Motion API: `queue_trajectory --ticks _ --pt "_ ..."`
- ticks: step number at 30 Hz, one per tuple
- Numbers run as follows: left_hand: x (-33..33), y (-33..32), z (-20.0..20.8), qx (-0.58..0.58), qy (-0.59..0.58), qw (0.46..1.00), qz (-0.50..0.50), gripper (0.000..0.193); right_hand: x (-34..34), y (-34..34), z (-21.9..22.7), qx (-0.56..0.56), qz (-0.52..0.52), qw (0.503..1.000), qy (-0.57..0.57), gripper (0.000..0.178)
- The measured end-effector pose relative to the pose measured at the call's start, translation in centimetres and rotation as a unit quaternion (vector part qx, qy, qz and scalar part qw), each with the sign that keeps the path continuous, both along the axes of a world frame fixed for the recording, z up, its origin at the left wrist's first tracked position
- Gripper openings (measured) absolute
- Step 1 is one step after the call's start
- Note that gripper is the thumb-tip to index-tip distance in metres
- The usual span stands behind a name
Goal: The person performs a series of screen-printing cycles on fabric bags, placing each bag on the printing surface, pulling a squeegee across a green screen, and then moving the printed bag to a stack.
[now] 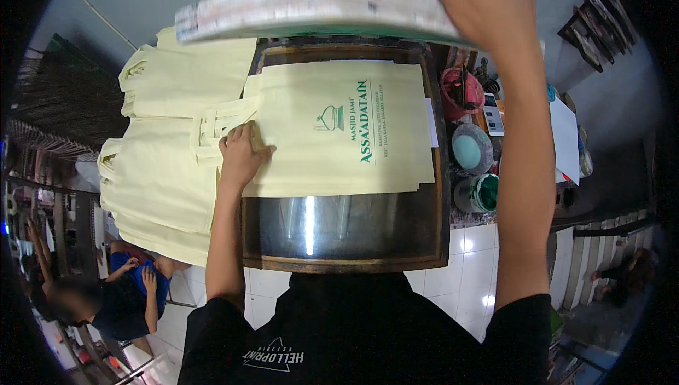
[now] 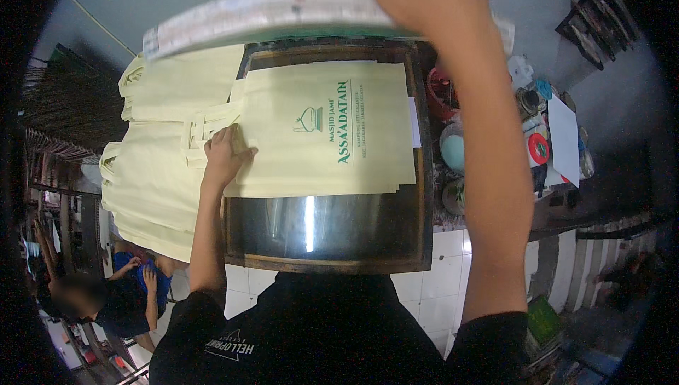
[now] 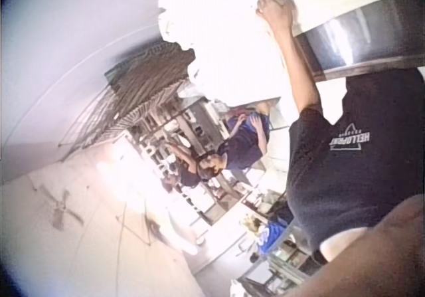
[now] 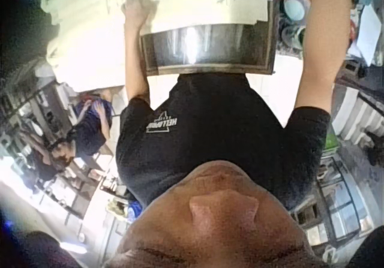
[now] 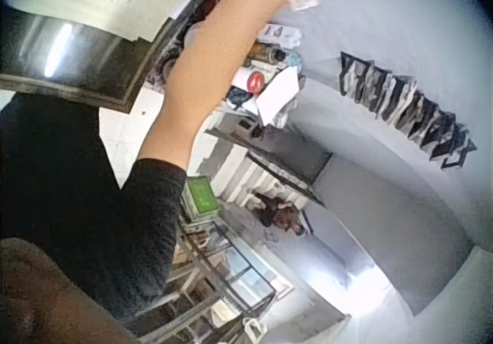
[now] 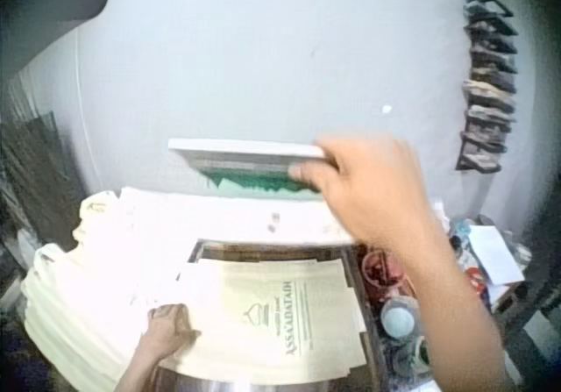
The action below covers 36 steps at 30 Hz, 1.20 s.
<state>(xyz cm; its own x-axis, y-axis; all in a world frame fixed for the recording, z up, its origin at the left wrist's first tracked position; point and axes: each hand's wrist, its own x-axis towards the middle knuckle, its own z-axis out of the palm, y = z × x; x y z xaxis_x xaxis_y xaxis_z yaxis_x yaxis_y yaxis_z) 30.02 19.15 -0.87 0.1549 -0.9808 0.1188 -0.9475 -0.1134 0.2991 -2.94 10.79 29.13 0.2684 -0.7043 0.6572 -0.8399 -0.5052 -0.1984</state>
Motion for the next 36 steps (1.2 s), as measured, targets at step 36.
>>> queue_trajectory --ticks 36 --pt "-22.7 -22.8 -2.5 -0.004 0.073 0.949 -0.305 0.03 -1.1 -9.5 4.9 -0.01 -0.012 1.0 0.021 0.044"
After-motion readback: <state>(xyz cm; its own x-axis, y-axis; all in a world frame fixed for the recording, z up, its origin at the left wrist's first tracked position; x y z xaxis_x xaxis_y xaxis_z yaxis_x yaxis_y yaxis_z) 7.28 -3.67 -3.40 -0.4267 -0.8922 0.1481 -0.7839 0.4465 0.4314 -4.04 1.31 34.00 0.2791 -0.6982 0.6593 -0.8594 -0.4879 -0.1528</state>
